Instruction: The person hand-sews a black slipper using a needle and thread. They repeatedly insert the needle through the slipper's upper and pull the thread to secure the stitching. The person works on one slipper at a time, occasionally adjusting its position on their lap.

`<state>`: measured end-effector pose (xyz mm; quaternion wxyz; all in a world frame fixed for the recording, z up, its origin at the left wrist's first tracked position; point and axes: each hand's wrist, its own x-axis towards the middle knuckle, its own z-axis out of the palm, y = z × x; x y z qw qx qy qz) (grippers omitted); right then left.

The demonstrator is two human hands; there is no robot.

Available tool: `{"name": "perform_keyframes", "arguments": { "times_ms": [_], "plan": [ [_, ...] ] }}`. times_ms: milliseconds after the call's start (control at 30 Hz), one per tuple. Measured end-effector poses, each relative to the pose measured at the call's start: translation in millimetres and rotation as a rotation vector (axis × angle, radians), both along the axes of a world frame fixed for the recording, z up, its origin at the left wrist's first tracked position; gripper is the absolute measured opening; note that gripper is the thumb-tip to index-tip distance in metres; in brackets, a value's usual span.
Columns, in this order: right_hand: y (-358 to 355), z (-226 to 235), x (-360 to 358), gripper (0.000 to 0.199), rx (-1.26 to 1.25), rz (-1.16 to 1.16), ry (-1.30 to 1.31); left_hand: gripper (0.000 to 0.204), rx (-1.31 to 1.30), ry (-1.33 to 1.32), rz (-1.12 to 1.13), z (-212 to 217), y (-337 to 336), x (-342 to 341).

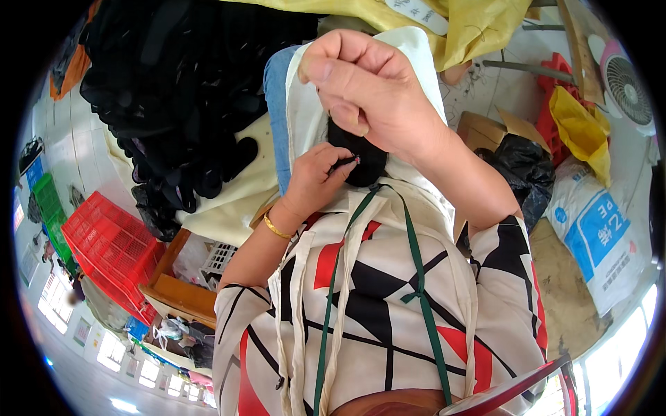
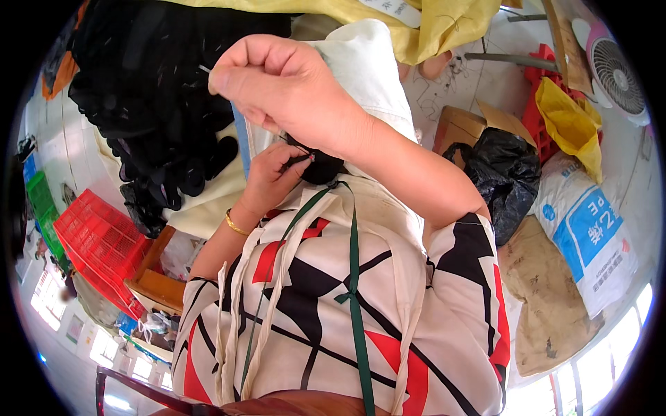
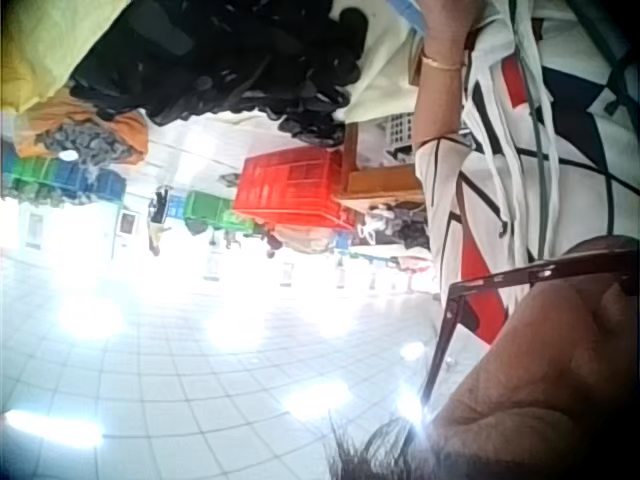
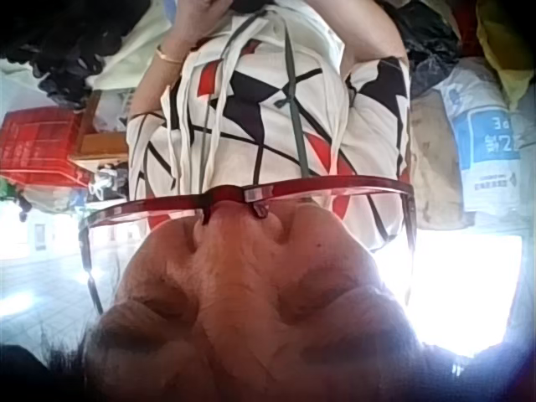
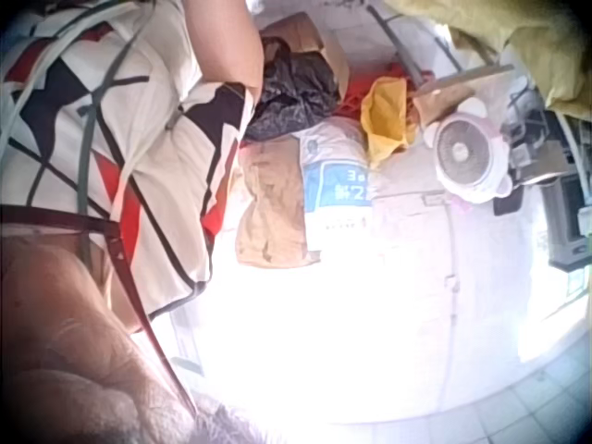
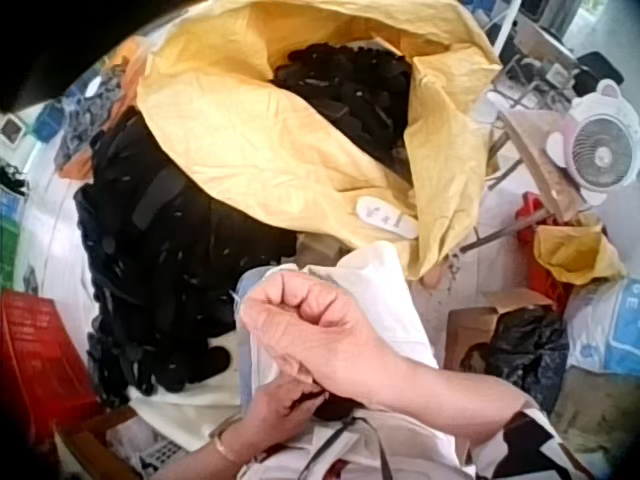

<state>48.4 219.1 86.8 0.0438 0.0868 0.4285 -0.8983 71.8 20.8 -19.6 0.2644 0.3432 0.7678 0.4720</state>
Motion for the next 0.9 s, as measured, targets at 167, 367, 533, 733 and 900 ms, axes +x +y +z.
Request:
{"name": "perform_keyframes", "arguments": {
  "times_ms": [167,367,533,733,900],
  "plan": [
    [-3.2,-3.4,-5.8,0.012,-0.146,-0.068,-0.064,0.015,-0.034,-0.119,-0.017,1.6,2.0,-4.3],
    [-8.4,20.1,-6.6,0.01,-0.351,-0.064,-0.091,0.016,-0.099,-0.225,0.034,0.7,9.6,-12.2],
    [-9.7,20.7,-1.0,0.01,-0.214,-0.056,-0.033,0.022,-0.19,-0.38,0.113,1.6,18.2,-14.1],
    [36.9,-6.3,6.4,0.018,-0.284,-0.239,0.095,0.039,-0.203,-0.407,0.337,-1.6,-12.6,12.6],
    [26.5,7.2,18.3,0.013,-0.332,-0.205,0.102,0.051,-0.419,-0.636,0.303,4.6,-2.5,24.6]
  ]
}}
